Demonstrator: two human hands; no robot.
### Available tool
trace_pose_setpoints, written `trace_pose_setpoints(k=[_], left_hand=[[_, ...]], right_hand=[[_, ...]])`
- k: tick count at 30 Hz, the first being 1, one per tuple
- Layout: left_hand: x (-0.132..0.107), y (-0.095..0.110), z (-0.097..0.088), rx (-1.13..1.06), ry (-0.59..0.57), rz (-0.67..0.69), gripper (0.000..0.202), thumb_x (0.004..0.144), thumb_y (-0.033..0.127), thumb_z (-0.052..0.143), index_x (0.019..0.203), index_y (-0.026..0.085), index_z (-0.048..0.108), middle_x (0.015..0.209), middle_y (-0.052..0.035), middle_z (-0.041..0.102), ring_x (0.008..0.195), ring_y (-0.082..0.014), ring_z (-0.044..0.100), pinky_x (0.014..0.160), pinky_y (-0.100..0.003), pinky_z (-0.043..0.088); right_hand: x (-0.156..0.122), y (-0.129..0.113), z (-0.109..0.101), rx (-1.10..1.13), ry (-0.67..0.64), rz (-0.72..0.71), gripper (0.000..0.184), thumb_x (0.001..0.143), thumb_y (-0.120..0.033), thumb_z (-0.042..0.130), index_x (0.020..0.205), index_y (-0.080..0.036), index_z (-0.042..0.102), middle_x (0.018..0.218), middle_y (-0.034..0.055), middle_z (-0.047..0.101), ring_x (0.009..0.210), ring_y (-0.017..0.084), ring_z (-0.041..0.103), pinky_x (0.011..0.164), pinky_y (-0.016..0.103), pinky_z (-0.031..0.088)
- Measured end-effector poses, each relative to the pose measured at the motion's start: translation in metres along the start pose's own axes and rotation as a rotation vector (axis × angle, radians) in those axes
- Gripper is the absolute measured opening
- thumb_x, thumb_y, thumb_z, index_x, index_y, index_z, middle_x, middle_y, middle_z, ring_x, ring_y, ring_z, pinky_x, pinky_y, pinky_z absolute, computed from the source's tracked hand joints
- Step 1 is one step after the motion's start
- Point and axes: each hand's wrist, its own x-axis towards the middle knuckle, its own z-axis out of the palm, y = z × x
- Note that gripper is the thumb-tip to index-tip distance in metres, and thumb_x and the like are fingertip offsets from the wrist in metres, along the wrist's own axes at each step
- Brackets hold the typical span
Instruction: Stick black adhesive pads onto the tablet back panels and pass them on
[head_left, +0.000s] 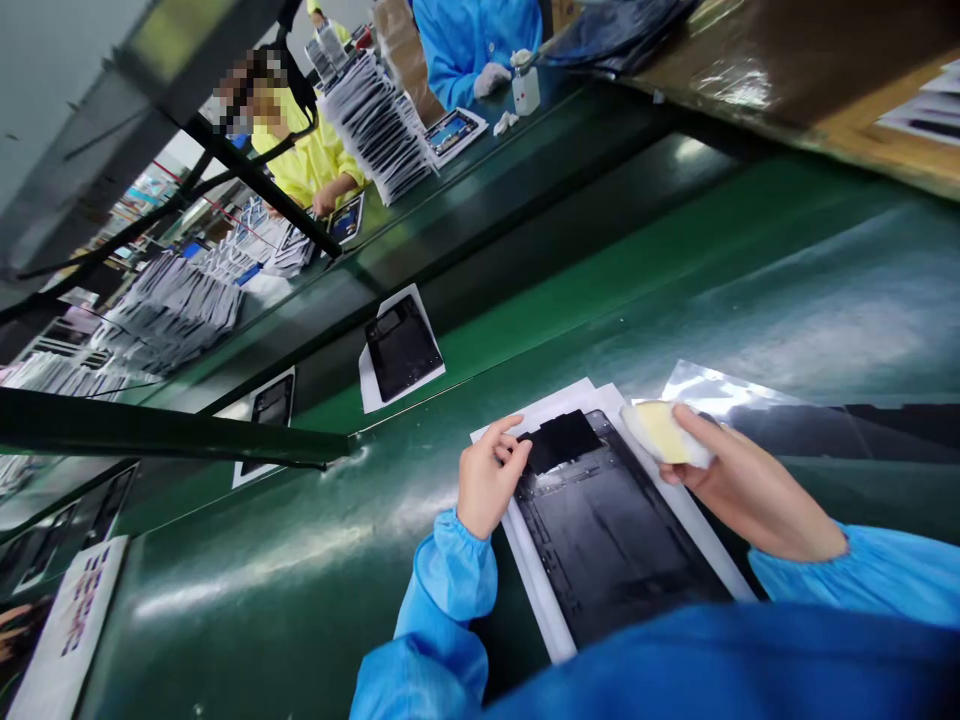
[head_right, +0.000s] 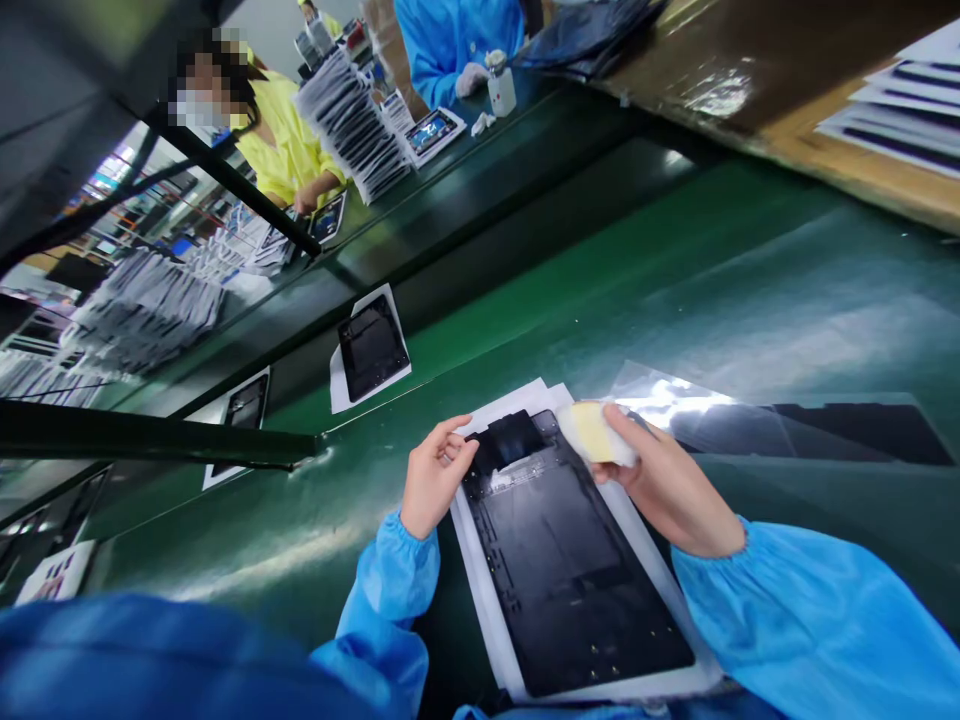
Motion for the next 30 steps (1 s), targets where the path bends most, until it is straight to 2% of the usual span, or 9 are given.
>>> trace_pose_setpoints(k=[4,9,11,14,16,19,23,25,30], left_hand=[[-0.001,-0.008,0.005,0.013,-0.033,-0.015,0.021,0.078,0.023,0.063,0.094,0.02,0.075,0.066,0.0027,0.063,0.053,-0.0077,0.05,0.059,-0.02,0.046],[-0.003,-0.012,0.007,0.019,-0.058,-0.031,0.021,0.078,0.024,0.063,0.093,0.02,0.076,0.064,0.0034,0.061,0.051,-0.0071,0.048,0.057,-0.02,0.045],[-0.004,-0.012,0.007,0.033,-0.069,-0.036,0.02,0.078,0.023,0.063,0.092,0.02,0.076,0.063,0.0039,0.06,0.051,-0.0068,0.048,0.057,-0.019,0.045],[-0.004,-0.014,0.008,0.05,-0.088,-0.038,0.02,0.078,0.023,0.063,0.093,0.021,0.076,0.064,0.0042,0.06,0.05,-0.0065,0.047,0.057,-0.019,0.045],[-0.005,-0.016,0.008,0.053,-0.096,-0.038,0.02,0.078,0.023,0.063,0.094,0.021,0.076,0.065,0.0039,0.061,0.05,-0.0064,0.047,0.058,-0.019,0.044],[-0.005,-0.017,0.009,0.051,-0.104,-0.046,0.021,0.078,0.023,0.063,0.094,0.02,0.076,0.066,0.0036,0.061,0.051,-0.0064,0.047,0.058,-0.019,0.044],[-0.004,-0.016,0.009,0.051,-0.115,-0.06,0.02,0.079,0.023,0.063,0.093,0.019,0.076,0.065,0.0038,0.061,0.051,-0.006,0.047,0.059,-0.018,0.044],[-0.004,-0.015,0.009,0.053,-0.118,-0.066,0.021,0.079,0.023,0.063,0.094,0.019,0.076,0.066,0.0038,0.06,0.052,-0.0059,0.047,0.059,-0.018,0.044],[-0.005,-0.016,0.01,0.059,-0.132,-0.074,0.022,0.079,0.023,0.063,0.097,0.02,0.076,0.066,0.0041,0.06,0.052,-0.0056,0.047,0.059,-0.018,0.044]], right_hand=[[0.011,0.009,0.002,-0.176,-0.071,-0.126,0.024,0.053,-0.041,0.058,0.066,-0.021,0.058,0.058,-0.0032,0.056,0.042,0.008,0.045,0.032,0.022,0.037],[0.019,0.026,0.005,-0.432,0.018,-0.311,0.019,0.052,-0.04,0.059,0.055,-0.021,0.058,0.036,-0.0062,0.049,0.035,0.01,0.043,0.04,0.027,0.04],[0.019,0.028,0.006,-0.485,0.024,-0.355,0.019,0.051,-0.038,0.059,0.062,-0.022,0.062,0.047,-0.0039,0.059,0.045,0.013,0.051,0.052,0.03,0.043],[0.017,0.028,0.008,-0.602,-0.016,-0.477,0.026,0.056,-0.035,0.054,0.08,-0.026,0.062,0.079,-0.0021,0.066,0.073,0.018,0.058,0.068,0.031,0.041],[0.017,0.029,0.008,-0.706,-0.035,-0.553,0.027,0.06,-0.034,0.051,0.085,-0.027,0.06,0.084,-0.0027,0.066,0.074,0.018,0.059,0.065,0.028,0.043],[0.018,0.033,0.007,-0.803,-0.036,-0.575,0.028,0.061,-0.033,0.05,0.088,-0.028,0.057,0.082,-0.0034,0.067,0.052,0.013,0.059,0.049,0.025,0.044],[0.019,0.036,0.006,-0.861,-0.052,-0.57,0.03,0.061,-0.034,0.05,0.09,-0.029,0.055,0.079,-0.004,0.067,0.02,0.003,0.035,0.029,0.022,0.034],[0.018,0.036,0.007,-0.871,-0.059,-0.588,0.029,0.061,-0.033,0.05,0.09,-0.029,0.055,0.081,-0.0032,0.067,0.017,0.001,0.029,0.027,0.022,0.033],[0.018,0.036,0.008,-0.88,-0.063,-0.627,0.028,0.062,-0.032,0.049,0.089,-0.028,0.055,0.079,-0.0025,0.068,0.017,0.002,0.031,0.028,0.022,0.035]])
